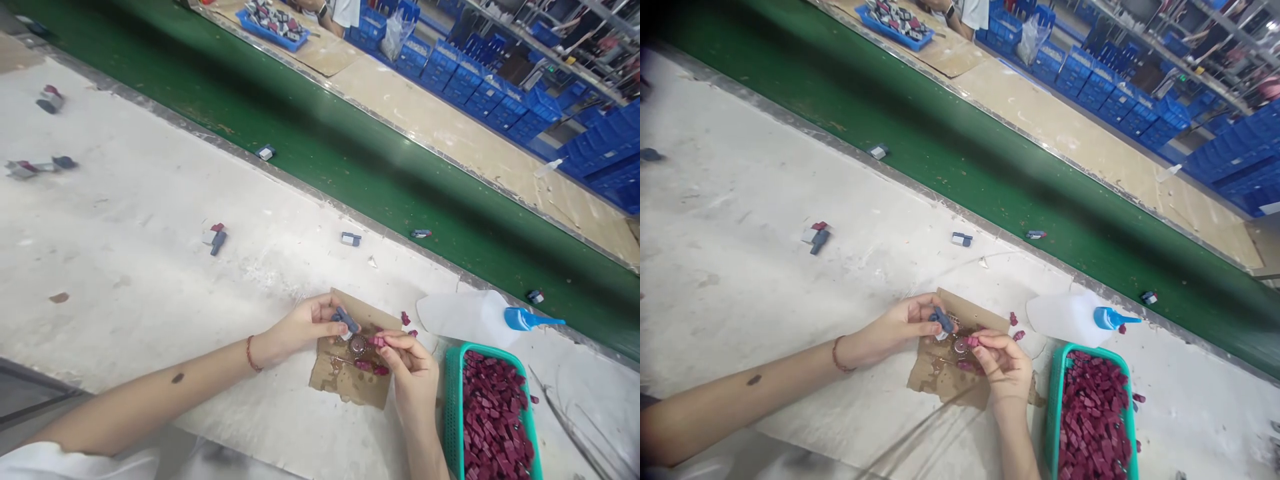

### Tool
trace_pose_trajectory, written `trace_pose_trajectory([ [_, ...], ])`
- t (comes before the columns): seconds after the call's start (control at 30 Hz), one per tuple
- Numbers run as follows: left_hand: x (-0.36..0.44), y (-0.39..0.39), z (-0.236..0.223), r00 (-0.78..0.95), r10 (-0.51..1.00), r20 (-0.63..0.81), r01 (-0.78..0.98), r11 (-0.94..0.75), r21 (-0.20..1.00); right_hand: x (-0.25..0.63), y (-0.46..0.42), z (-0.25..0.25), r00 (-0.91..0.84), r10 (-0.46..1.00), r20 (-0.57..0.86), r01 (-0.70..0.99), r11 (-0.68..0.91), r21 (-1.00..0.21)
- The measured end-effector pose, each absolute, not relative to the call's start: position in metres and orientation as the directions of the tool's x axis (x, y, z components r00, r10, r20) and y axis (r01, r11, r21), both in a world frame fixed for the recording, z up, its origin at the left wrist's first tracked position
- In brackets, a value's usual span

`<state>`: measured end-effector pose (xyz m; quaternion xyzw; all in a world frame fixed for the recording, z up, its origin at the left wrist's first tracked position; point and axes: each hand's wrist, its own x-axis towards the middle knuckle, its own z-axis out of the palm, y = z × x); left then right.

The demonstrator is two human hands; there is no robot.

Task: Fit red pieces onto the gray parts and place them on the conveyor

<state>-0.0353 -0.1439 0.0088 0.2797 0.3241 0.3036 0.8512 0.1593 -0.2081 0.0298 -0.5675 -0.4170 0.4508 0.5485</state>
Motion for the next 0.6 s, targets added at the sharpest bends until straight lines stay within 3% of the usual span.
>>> trace_pose_trajectory([
  [0.23,-0.035,-0.149,0.006,0.620,0.651,-0.439,-0.367,0.735,0.571,0.147,-0.209,0.038,0.134,0.975,0.178,0.247,0.141,-0.959],
  [0.37,-0.035,-0.152,0.001,0.621,0.646,-0.443,-0.360,0.738,0.572,0.144,-0.209,0.039,0.079,0.972,0.220,0.351,0.179,-0.919],
  [0.6,-0.033,-0.152,0.002,0.625,0.614,-0.481,-0.310,0.761,0.569,0.146,-0.209,0.043,-0.020,0.972,0.235,0.392,0.224,-0.892],
])
